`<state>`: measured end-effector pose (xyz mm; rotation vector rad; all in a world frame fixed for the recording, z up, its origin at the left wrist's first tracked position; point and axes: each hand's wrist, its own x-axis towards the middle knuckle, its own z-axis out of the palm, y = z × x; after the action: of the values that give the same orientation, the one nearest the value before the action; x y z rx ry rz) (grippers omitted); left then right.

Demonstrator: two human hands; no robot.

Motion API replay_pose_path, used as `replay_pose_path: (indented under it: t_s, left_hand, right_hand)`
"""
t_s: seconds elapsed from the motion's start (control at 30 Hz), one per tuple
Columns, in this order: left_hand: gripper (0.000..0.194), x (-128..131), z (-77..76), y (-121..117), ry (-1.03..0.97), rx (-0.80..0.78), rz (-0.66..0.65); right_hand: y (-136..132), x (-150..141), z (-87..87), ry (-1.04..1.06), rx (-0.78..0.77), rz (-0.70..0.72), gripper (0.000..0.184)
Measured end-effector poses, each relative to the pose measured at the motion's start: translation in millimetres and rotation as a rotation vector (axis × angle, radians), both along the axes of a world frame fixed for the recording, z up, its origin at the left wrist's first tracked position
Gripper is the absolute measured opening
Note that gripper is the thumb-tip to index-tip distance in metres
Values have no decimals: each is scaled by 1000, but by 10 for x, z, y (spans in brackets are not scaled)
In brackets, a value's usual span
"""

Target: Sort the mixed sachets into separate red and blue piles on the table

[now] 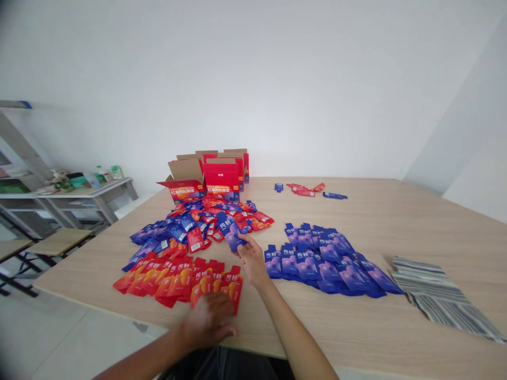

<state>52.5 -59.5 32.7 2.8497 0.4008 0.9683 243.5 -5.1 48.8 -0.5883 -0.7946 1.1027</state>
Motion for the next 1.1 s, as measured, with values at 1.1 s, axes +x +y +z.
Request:
replay_pose_path:
  t_s: [1.1]
  left_hand:
    - [34, 467, 678, 729, -407, -617, 331]
  right_hand:
    - [19, -99, 5, -167, 64, -217, 35]
